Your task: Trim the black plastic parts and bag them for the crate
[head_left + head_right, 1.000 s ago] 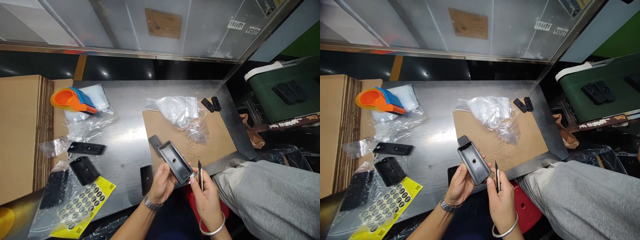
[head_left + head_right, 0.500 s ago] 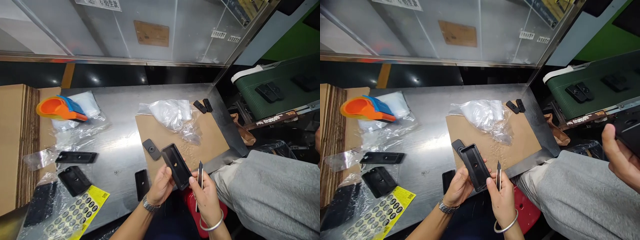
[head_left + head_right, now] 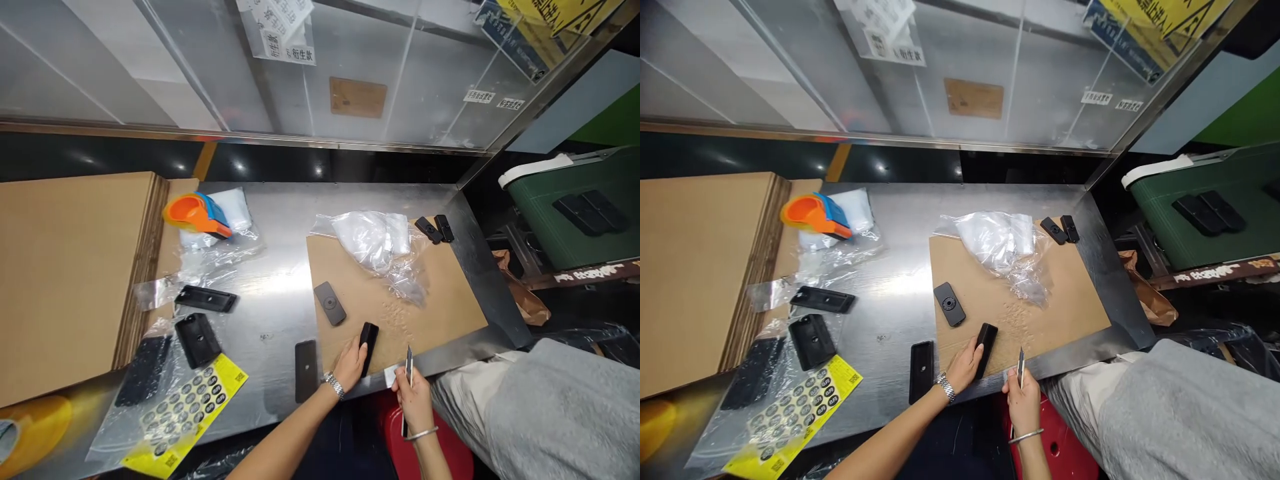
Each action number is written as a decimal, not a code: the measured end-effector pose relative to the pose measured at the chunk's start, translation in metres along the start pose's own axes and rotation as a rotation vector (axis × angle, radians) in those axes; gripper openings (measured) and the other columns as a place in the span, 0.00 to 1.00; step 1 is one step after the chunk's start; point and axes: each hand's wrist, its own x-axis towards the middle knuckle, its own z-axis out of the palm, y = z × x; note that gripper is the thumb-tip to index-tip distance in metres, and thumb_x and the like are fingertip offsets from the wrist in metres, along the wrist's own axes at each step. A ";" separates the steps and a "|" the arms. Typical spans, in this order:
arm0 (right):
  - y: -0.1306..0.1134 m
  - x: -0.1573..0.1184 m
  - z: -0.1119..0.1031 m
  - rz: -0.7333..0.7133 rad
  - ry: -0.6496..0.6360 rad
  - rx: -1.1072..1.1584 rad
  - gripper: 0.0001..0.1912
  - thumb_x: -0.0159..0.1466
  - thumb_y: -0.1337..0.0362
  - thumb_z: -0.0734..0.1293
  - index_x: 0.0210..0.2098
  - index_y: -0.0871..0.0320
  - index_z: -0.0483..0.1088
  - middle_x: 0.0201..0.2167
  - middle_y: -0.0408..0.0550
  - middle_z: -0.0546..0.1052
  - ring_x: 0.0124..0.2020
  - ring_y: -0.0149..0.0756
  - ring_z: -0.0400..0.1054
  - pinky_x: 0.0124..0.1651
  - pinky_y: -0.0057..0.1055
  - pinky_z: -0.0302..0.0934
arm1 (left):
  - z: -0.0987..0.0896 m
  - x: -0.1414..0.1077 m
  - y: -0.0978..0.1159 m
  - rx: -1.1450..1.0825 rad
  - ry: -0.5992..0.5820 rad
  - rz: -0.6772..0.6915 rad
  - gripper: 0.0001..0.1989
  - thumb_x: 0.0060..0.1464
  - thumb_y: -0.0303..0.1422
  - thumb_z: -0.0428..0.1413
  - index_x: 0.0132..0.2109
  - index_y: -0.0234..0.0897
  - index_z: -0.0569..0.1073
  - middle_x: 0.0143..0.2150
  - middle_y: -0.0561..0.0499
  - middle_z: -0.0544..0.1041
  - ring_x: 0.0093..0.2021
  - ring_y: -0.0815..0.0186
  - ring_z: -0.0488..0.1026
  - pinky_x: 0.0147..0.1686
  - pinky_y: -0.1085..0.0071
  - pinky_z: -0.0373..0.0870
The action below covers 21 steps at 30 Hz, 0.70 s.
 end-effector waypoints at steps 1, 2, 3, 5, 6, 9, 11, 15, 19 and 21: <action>0.001 0.000 0.001 -0.001 -0.007 -0.005 0.24 0.49 0.43 0.64 0.23 0.60 0.61 0.13 0.36 0.62 0.11 0.21 0.47 0.14 0.21 0.41 | 0.002 0.001 0.000 0.043 0.026 -0.001 0.21 0.55 0.38 0.42 0.52 0.34 0.64 0.46 0.39 0.70 0.50 0.54 0.64 0.51 0.57 0.56; 0.002 0.000 0.001 0.000 -0.011 -0.010 0.24 0.49 0.43 0.64 0.23 0.60 0.61 0.13 0.36 0.62 0.11 0.21 0.47 0.15 0.21 0.41 | 0.004 0.002 0.001 0.083 0.053 -0.005 0.23 0.55 0.38 0.42 0.54 0.32 0.62 0.48 0.37 0.69 0.52 0.53 0.62 0.52 0.56 0.54; 0.002 0.001 0.001 0.001 -0.014 -0.016 0.24 0.49 0.43 0.64 0.23 0.60 0.61 0.13 0.36 0.62 0.11 0.21 0.47 0.15 0.21 0.41 | 0.005 0.004 0.002 0.119 0.077 -0.016 0.24 0.55 0.38 0.41 0.55 0.30 0.60 0.49 0.36 0.67 0.52 0.52 0.61 0.52 0.54 0.53; 0.002 0.001 0.002 -0.001 -0.019 -0.024 0.23 0.50 0.44 0.64 0.22 0.60 0.61 0.13 0.36 0.62 0.11 0.20 0.47 0.14 0.21 0.41 | 0.007 0.009 0.003 0.173 0.110 -0.048 0.25 0.55 0.38 0.40 0.56 0.26 0.58 0.50 0.33 0.65 0.50 0.50 0.63 0.50 0.53 0.56; 0.003 0.002 0.002 -0.002 -0.020 -0.027 0.23 0.50 0.44 0.64 0.22 0.60 0.61 0.13 0.36 0.62 0.11 0.20 0.47 0.14 0.21 0.41 | 0.007 0.011 0.004 0.191 0.119 -0.062 0.25 0.56 0.37 0.39 0.56 0.25 0.58 0.50 0.32 0.64 0.48 0.51 0.65 0.47 0.54 0.58; 0.005 0.004 0.004 -0.002 -0.026 -0.031 0.23 0.49 0.43 0.63 0.22 0.60 0.61 0.13 0.37 0.63 0.11 0.20 0.47 0.13 0.21 0.41 | 0.005 0.015 0.003 0.216 0.136 -0.070 0.23 0.55 0.33 0.38 0.55 0.25 0.59 0.51 0.32 0.64 0.46 0.53 0.67 0.44 0.56 0.62; 0.007 0.005 0.005 0.001 -0.032 -0.033 0.23 0.49 0.43 0.64 0.22 0.60 0.61 0.12 0.37 0.63 0.10 0.21 0.47 0.13 0.21 0.41 | 0.001 0.013 0.003 0.218 0.161 -0.053 0.22 0.54 0.30 0.39 0.55 0.25 0.59 0.51 0.32 0.64 0.48 0.52 0.65 0.47 0.56 0.60; 0.005 0.003 0.006 -0.037 -0.012 -0.060 0.24 0.48 0.43 0.64 0.21 0.60 0.63 0.11 0.38 0.63 0.10 0.22 0.49 0.12 0.21 0.42 | -0.015 0.008 0.011 0.174 0.253 -0.032 0.21 0.50 0.34 0.46 0.50 0.27 0.65 0.49 0.36 0.65 0.52 0.52 0.59 0.53 0.57 0.53; 0.001 0.000 0.010 -0.077 0.018 -0.136 0.25 0.49 0.42 0.62 0.19 0.60 0.63 0.11 0.39 0.63 0.10 0.23 0.50 0.13 0.22 0.44 | -0.036 0.033 0.021 0.059 0.494 -0.180 0.32 0.49 0.40 0.49 0.57 0.25 0.52 0.56 0.32 0.52 0.58 0.47 0.47 0.55 0.49 0.44; -0.001 -0.003 0.013 -0.083 0.002 -0.181 0.25 0.50 0.41 0.61 0.19 0.59 0.64 0.12 0.40 0.64 0.11 0.24 0.52 0.14 0.22 0.46 | -0.045 0.054 0.024 -0.033 0.598 -0.281 0.40 0.45 0.39 0.53 0.59 0.23 0.44 0.59 0.28 0.45 0.59 0.43 0.41 0.54 0.44 0.40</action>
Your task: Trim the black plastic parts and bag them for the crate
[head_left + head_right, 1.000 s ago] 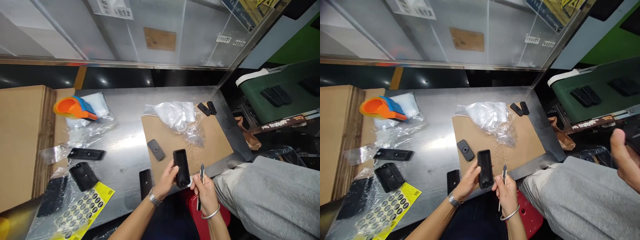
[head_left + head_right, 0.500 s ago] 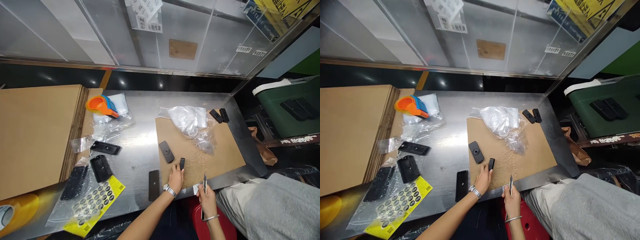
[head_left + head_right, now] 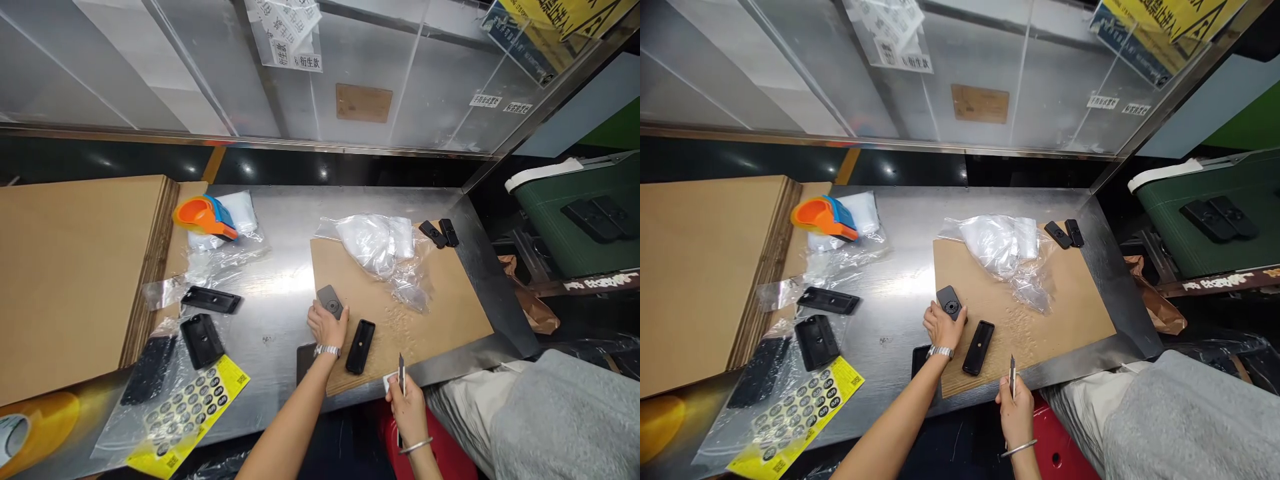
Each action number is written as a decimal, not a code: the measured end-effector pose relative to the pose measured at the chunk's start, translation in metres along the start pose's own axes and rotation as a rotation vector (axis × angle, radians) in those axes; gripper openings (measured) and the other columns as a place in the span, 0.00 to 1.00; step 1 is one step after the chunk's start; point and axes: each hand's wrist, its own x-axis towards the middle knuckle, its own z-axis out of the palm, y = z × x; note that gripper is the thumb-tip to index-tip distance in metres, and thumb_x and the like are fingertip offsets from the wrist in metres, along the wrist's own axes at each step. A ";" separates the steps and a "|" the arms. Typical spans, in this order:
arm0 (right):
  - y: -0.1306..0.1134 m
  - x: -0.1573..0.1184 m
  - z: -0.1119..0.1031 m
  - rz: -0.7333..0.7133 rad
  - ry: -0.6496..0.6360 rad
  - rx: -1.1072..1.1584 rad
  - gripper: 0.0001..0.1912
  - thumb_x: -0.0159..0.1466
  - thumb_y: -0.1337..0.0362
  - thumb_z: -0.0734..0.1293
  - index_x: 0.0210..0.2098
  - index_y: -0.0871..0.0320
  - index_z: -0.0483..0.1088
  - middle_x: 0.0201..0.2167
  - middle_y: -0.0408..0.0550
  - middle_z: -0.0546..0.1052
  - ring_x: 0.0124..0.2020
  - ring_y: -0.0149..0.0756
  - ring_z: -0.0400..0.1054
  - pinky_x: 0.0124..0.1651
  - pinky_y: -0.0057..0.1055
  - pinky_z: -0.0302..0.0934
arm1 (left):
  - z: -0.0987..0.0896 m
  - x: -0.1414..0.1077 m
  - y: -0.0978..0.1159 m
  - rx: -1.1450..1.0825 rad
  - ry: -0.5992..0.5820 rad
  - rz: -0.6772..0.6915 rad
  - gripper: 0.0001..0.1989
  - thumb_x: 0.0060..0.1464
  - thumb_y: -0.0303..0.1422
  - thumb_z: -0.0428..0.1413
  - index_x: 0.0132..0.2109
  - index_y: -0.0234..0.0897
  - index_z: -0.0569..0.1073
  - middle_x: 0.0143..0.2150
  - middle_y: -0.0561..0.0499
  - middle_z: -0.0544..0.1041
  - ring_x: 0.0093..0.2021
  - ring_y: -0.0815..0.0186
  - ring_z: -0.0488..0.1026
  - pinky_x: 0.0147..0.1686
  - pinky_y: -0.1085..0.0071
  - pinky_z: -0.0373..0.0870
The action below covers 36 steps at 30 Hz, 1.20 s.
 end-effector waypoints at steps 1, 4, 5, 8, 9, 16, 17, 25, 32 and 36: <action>-0.002 -0.001 0.001 -0.008 -0.016 -0.016 0.25 0.50 0.41 0.61 0.20 0.59 0.64 0.13 0.40 0.65 0.12 0.25 0.53 0.14 0.22 0.47 | 0.002 0.009 0.004 -0.049 0.016 -0.049 0.43 0.41 0.37 0.56 0.59 0.23 0.43 0.59 0.27 0.45 0.60 0.42 0.40 0.54 0.43 0.40; -0.009 -0.007 0.004 -0.040 -0.075 -0.034 0.24 0.54 0.42 0.59 0.23 0.60 0.65 0.14 0.41 0.65 0.13 0.25 0.54 0.15 0.22 0.48 | 0.001 0.025 0.014 -0.259 -0.042 -0.139 0.38 0.37 0.33 0.57 0.55 0.25 0.52 0.55 0.29 0.55 0.57 0.44 0.50 0.52 0.47 0.51; -0.014 -0.010 0.004 -0.051 -0.100 -0.029 0.24 0.55 0.43 0.58 0.25 0.60 0.66 0.15 0.41 0.65 0.14 0.25 0.55 0.16 0.22 0.49 | -0.004 0.026 0.016 -0.348 -0.093 -0.154 0.33 0.38 0.33 0.56 0.53 0.26 0.57 0.52 0.31 0.60 0.55 0.46 0.56 0.49 0.49 0.56; -0.034 -0.021 0.000 -0.112 -0.163 -0.015 0.25 0.62 0.47 0.50 0.38 0.60 0.65 0.19 0.41 0.66 0.16 0.26 0.57 0.19 0.23 0.53 | -0.026 0.012 0.024 -0.603 -0.294 -0.174 0.19 0.45 0.37 0.49 0.43 0.29 0.67 0.42 0.37 0.71 0.43 0.53 0.68 0.40 0.56 0.66; -0.042 -0.025 -0.003 -0.143 -0.179 -0.026 0.24 0.63 0.49 0.48 0.41 0.60 0.64 0.20 0.41 0.67 0.17 0.26 0.57 0.21 0.23 0.54 | -0.034 0.005 0.027 -0.683 -0.367 -0.177 0.18 0.46 0.38 0.47 0.41 0.29 0.68 0.41 0.38 0.72 0.41 0.55 0.70 0.38 0.57 0.67; -0.100 -0.045 -0.023 -0.509 -0.134 -0.467 0.16 0.66 0.59 0.49 0.36 0.57 0.64 0.24 0.44 0.70 0.24 0.30 0.65 0.27 0.24 0.56 | -0.067 -0.049 0.063 -1.382 -0.823 -0.404 0.24 0.52 0.47 0.45 0.40 0.29 0.71 0.32 0.45 0.72 0.29 0.68 0.68 0.30 0.72 0.67; -0.105 -0.046 -0.025 -0.578 -0.092 -0.553 0.16 0.66 0.60 0.49 0.36 0.57 0.64 0.25 0.46 0.70 0.26 0.31 0.66 0.28 0.25 0.56 | -0.069 -0.054 0.068 -1.378 -0.827 -0.392 0.24 0.53 0.47 0.45 0.39 0.28 0.71 0.31 0.45 0.72 0.29 0.68 0.68 0.29 0.73 0.67; -0.125 -0.057 -0.029 -0.763 0.161 -1.079 0.21 0.66 0.57 0.48 0.24 0.55 0.63 0.15 0.40 0.67 0.15 0.29 0.61 0.21 0.28 0.40 | -0.081 -0.071 0.086 -1.208 -0.723 -0.485 0.23 0.55 0.45 0.42 0.41 0.27 0.70 0.30 0.44 0.72 0.27 0.68 0.69 0.26 0.74 0.67; -0.139 -0.062 -0.029 -0.774 0.156 -1.237 0.22 0.66 0.57 0.48 0.21 0.54 0.61 0.14 0.39 0.66 0.14 0.30 0.60 0.20 0.29 0.35 | -0.084 -0.072 0.086 -1.115 -0.751 -0.541 0.20 0.55 0.42 0.45 0.42 0.29 0.69 0.37 0.43 0.72 0.27 0.67 0.71 0.24 0.72 0.68; -0.142 -0.063 -0.028 -0.769 0.127 -1.275 0.21 0.66 0.57 0.49 0.21 0.55 0.62 0.14 0.40 0.67 0.15 0.30 0.61 0.21 0.29 0.35 | -0.084 -0.072 0.084 -1.083 -0.766 -0.532 0.20 0.54 0.43 0.46 0.41 0.29 0.69 0.36 0.42 0.73 0.26 0.67 0.71 0.24 0.72 0.68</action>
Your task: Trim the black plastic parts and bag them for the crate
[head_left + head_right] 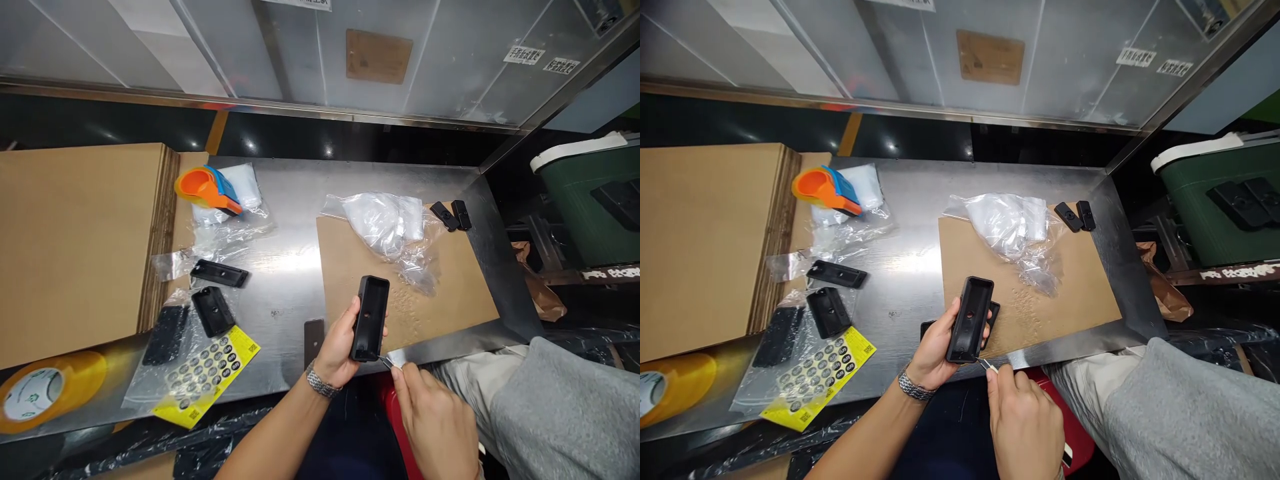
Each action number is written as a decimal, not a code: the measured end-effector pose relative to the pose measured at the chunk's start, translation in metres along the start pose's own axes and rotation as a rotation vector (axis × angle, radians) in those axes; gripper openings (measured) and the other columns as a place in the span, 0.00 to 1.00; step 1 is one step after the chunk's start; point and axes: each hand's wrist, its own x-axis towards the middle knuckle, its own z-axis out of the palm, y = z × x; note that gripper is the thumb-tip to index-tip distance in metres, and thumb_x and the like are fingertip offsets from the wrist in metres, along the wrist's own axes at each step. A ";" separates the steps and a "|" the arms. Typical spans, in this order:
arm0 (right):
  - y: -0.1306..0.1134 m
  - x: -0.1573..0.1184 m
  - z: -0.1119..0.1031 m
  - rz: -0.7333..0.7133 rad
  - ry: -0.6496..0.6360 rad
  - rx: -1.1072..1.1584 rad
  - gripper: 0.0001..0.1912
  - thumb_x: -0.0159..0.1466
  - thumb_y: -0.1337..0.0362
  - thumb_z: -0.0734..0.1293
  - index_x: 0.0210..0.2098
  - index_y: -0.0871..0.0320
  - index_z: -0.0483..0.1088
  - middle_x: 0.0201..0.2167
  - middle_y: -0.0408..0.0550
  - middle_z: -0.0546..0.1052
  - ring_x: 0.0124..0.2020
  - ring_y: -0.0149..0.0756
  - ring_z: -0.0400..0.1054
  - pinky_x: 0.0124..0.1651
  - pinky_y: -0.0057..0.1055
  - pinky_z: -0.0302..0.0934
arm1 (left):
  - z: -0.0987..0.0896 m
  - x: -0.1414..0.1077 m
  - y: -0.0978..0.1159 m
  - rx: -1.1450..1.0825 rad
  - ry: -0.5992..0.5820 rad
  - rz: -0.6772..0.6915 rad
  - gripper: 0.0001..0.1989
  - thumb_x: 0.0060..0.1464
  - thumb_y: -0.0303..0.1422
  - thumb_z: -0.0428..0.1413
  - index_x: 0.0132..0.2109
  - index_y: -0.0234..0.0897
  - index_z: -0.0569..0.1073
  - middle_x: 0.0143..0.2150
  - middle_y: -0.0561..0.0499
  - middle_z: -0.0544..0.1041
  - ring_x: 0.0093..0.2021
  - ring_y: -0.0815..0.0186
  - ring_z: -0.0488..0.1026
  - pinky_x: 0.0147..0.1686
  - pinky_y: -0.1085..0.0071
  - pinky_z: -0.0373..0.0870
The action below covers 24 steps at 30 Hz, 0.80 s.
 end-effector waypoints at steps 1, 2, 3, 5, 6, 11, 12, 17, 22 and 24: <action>0.000 0.000 -0.001 -0.001 -0.006 -0.002 0.21 0.66 0.57 0.49 0.21 0.55 0.62 0.14 0.40 0.67 0.15 0.30 0.62 0.21 0.28 0.35 | 0.000 0.000 0.000 0.001 -0.002 -0.004 0.20 0.54 0.43 0.46 0.41 0.29 0.69 0.36 0.42 0.73 0.26 0.67 0.71 0.23 0.72 0.68; 0.000 0.000 -0.001 -0.003 -0.010 -0.003 0.21 0.66 0.57 0.49 0.21 0.55 0.62 0.14 0.40 0.67 0.15 0.30 0.62 0.21 0.28 0.35 | -0.001 0.000 0.000 -0.001 -0.005 -0.007 0.20 0.54 0.43 0.46 0.41 0.29 0.69 0.36 0.42 0.73 0.25 0.68 0.70 0.23 0.73 0.68; -0.001 -0.001 -0.001 -0.004 -0.013 -0.003 0.21 0.66 0.57 0.49 0.21 0.55 0.62 0.15 0.40 0.67 0.15 0.30 0.62 0.21 0.28 0.35 | -0.001 0.000 0.000 -0.001 -0.009 -0.010 0.20 0.54 0.43 0.46 0.41 0.29 0.69 0.36 0.42 0.73 0.25 0.68 0.70 0.23 0.73 0.68; -0.001 -0.001 -0.002 -0.007 -0.012 -0.001 0.21 0.66 0.57 0.49 0.21 0.55 0.62 0.14 0.40 0.67 0.15 0.30 0.62 0.21 0.28 0.35 | -0.002 0.000 0.001 0.000 -0.014 -0.020 0.20 0.54 0.43 0.46 0.42 0.29 0.69 0.36 0.43 0.73 0.25 0.69 0.70 0.22 0.74 0.68; -0.001 -0.001 -0.001 -0.010 -0.014 0.001 0.22 0.66 0.57 0.48 0.21 0.55 0.61 0.14 0.40 0.67 0.15 0.30 0.62 0.21 0.28 0.35 | -0.002 0.000 0.002 0.002 -0.017 -0.029 0.20 0.54 0.43 0.46 0.41 0.29 0.69 0.36 0.43 0.73 0.24 0.69 0.70 0.22 0.74 0.67; -0.002 0.002 -0.001 -0.021 -0.024 -0.016 0.22 0.66 0.57 0.48 0.21 0.55 0.61 0.14 0.40 0.67 0.16 0.30 0.63 0.21 0.28 0.36 | -0.002 0.001 0.003 -0.005 -0.028 -0.047 0.19 0.54 0.43 0.46 0.41 0.30 0.68 0.36 0.44 0.72 0.24 0.69 0.70 0.20 0.76 0.66; -0.003 0.002 -0.001 -0.023 -0.023 -0.027 0.22 0.66 0.58 0.48 0.21 0.55 0.61 0.14 0.40 0.67 0.16 0.31 0.63 0.21 0.28 0.36 | -0.002 0.001 0.003 -0.007 -0.024 -0.044 0.19 0.54 0.43 0.46 0.41 0.30 0.68 0.36 0.44 0.72 0.24 0.69 0.70 0.20 0.76 0.66; -0.004 0.004 -0.004 -0.034 -0.015 -0.081 0.22 0.66 0.58 0.48 0.21 0.55 0.61 0.14 0.40 0.67 0.15 0.31 0.63 0.21 0.29 0.35 | -0.002 0.002 0.002 -0.010 -0.017 -0.032 0.18 0.54 0.42 0.46 0.40 0.30 0.68 0.34 0.44 0.73 0.23 0.69 0.70 0.20 0.75 0.66; -0.004 0.005 -0.002 -0.048 -0.025 -0.102 0.21 0.66 0.59 0.48 0.21 0.56 0.61 0.13 0.40 0.66 0.14 0.30 0.63 0.21 0.29 0.34 | -0.002 0.003 0.000 -0.022 -0.020 -0.025 0.20 0.53 0.44 0.47 0.38 0.29 0.69 0.35 0.42 0.73 0.24 0.69 0.70 0.21 0.74 0.67; -0.004 0.004 -0.001 -0.049 -0.024 -0.102 0.21 0.66 0.59 0.48 0.21 0.56 0.61 0.13 0.40 0.66 0.14 0.30 0.63 0.20 0.29 0.34 | -0.002 0.003 -0.001 -0.033 -0.021 -0.021 0.20 0.52 0.44 0.48 0.37 0.29 0.69 0.35 0.43 0.73 0.24 0.68 0.70 0.21 0.74 0.67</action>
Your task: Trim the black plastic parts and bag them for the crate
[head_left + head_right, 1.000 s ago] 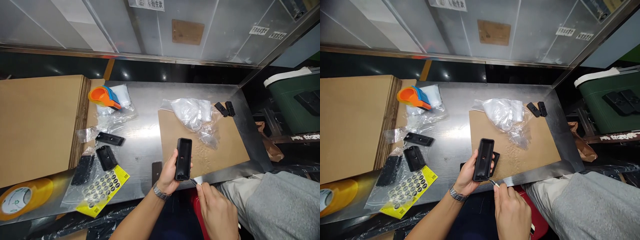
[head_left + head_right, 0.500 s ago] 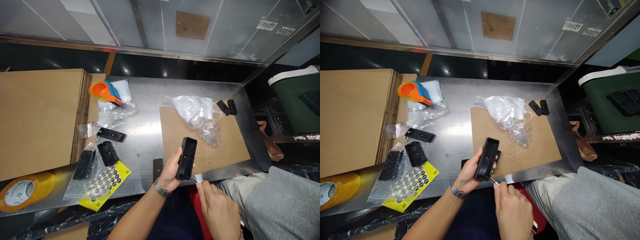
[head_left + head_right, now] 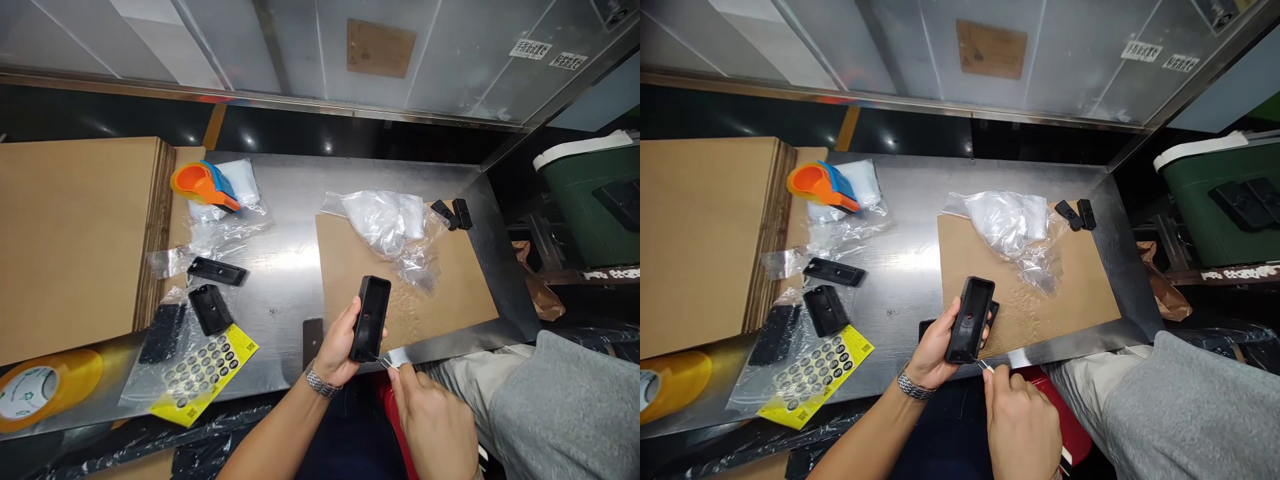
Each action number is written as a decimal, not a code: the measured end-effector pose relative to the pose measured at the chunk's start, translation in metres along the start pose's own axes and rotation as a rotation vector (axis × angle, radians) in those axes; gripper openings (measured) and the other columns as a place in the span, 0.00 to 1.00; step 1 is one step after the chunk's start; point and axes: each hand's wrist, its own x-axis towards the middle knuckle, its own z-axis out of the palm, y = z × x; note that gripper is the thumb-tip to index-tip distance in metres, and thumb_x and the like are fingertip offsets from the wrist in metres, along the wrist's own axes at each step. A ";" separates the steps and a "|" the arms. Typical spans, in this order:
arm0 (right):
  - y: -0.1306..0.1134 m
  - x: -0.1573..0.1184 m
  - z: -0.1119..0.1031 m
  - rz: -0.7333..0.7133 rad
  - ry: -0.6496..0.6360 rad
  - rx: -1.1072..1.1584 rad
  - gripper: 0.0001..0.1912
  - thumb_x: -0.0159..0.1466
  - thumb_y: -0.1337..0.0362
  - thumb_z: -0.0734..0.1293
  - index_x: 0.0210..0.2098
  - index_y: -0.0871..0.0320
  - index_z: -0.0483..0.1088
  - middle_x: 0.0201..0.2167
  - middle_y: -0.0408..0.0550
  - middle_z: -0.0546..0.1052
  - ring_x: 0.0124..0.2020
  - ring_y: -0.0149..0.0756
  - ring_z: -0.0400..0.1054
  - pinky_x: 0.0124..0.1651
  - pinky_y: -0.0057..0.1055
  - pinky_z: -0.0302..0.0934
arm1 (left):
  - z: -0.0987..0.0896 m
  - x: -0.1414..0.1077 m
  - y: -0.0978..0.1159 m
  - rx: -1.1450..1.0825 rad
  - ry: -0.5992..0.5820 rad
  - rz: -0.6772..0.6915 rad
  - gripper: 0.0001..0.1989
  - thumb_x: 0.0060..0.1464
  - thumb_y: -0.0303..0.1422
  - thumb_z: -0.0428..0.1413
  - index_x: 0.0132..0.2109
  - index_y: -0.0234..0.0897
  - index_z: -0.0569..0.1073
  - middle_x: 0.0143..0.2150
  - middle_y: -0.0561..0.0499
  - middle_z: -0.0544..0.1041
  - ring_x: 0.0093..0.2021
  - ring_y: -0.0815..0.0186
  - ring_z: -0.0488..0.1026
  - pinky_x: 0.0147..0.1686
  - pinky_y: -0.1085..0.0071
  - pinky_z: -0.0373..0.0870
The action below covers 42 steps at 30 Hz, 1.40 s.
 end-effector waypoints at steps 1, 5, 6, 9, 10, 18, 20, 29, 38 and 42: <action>0.000 0.000 0.000 0.001 0.000 -0.001 0.22 0.66 0.59 0.48 0.21 0.56 0.61 0.13 0.40 0.66 0.13 0.30 0.63 0.20 0.29 0.34 | 0.000 0.000 0.000 -0.004 0.001 -0.001 0.20 0.52 0.44 0.48 0.37 0.29 0.69 0.34 0.43 0.73 0.24 0.68 0.70 0.21 0.74 0.67; -0.001 0.001 0.002 0.010 -0.006 0.018 0.23 0.67 0.59 0.46 0.21 0.56 0.62 0.12 0.41 0.67 0.13 0.29 0.62 0.19 0.29 0.35 | 0.001 -0.001 -0.001 -0.010 0.004 0.026 0.20 0.52 0.44 0.47 0.37 0.29 0.69 0.31 0.44 0.73 0.24 0.67 0.70 0.22 0.73 0.67; -0.001 0.000 0.003 0.014 -0.009 0.035 0.23 0.67 0.59 0.46 0.21 0.56 0.62 0.12 0.41 0.67 0.12 0.28 0.62 0.19 0.29 0.35 | 0.001 -0.001 -0.001 -0.015 0.001 0.036 0.21 0.53 0.45 0.47 0.37 0.28 0.70 0.30 0.44 0.73 0.24 0.67 0.70 0.23 0.72 0.67; 0.001 -0.002 0.006 0.041 0.009 0.143 0.25 0.67 0.59 0.45 0.22 0.56 0.64 0.14 0.41 0.68 0.13 0.29 0.62 0.18 0.28 0.39 | 0.002 -0.001 0.000 -0.055 -0.011 0.065 0.22 0.54 0.45 0.45 0.39 0.28 0.70 0.28 0.45 0.72 0.25 0.67 0.70 0.23 0.72 0.66; 0.001 -0.003 0.008 0.047 0.025 0.193 0.24 0.67 0.59 0.45 0.25 0.56 0.66 0.16 0.42 0.69 0.15 0.29 0.63 0.18 0.27 0.43 | 0.002 -0.001 0.001 -0.079 -0.018 0.082 0.22 0.54 0.45 0.44 0.39 0.29 0.70 0.29 0.46 0.72 0.25 0.68 0.69 0.23 0.73 0.66; 0.005 -0.015 0.019 0.005 0.049 0.274 0.21 0.65 0.57 0.50 0.52 0.57 0.62 0.26 0.48 0.66 0.25 0.31 0.65 0.21 0.24 0.53 | 0.000 -0.002 0.002 -0.177 -0.109 0.123 0.24 0.55 0.45 0.42 0.38 0.29 0.72 0.31 0.45 0.73 0.26 0.69 0.69 0.28 0.74 0.66; 0.004 -0.016 0.020 0.000 0.068 0.238 0.20 0.65 0.57 0.51 0.51 0.56 0.64 0.25 0.48 0.66 0.25 0.31 0.64 0.22 0.24 0.53 | 0.001 -0.002 0.002 -0.175 -0.114 0.132 0.24 0.55 0.45 0.42 0.38 0.29 0.72 0.30 0.46 0.73 0.26 0.69 0.69 0.28 0.74 0.66; -0.001 -0.015 0.018 -0.030 0.108 0.156 0.19 0.65 0.59 0.52 0.49 0.55 0.65 0.24 0.46 0.65 0.24 0.30 0.63 0.22 0.25 0.51 | 0.000 -0.005 0.002 -0.123 -0.065 0.160 0.25 0.54 0.47 0.43 0.38 0.29 0.73 0.28 0.46 0.73 0.25 0.70 0.69 0.28 0.74 0.66; -0.003 -0.015 0.018 -0.038 0.105 0.147 0.18 0.64 0.59 0.53 0.49 0.55 0.66 0.25 0.46 0.66 0.25 0.30 0.63 0.24 0.26 0.51 | 0.000 -0.008 0.004 -0.117 -0.002 0.172 0.24 0.52 0.48 0.46 0.39 0.29 0.73 0.30 0.46 0.75 0.27 0.69 0.70 0.26 0.75 0.66; -0.006 -0.015 0.016 -0.027 0.095 0.146 0.18 0.65 0.59 0.52 0.49 0.55 0.66 0.25 0.47 0.66 0.25 0.30 0.63 0.24 0.26 0.51 | -0.001 -0.009 0.005 -0.109 0.019 0.187 0.24 0.52 0.47 0.47 0.39 0.29 0.73 0.31 0.45 0.75 0.28 0.68 0.70 0.26 0.75 0.67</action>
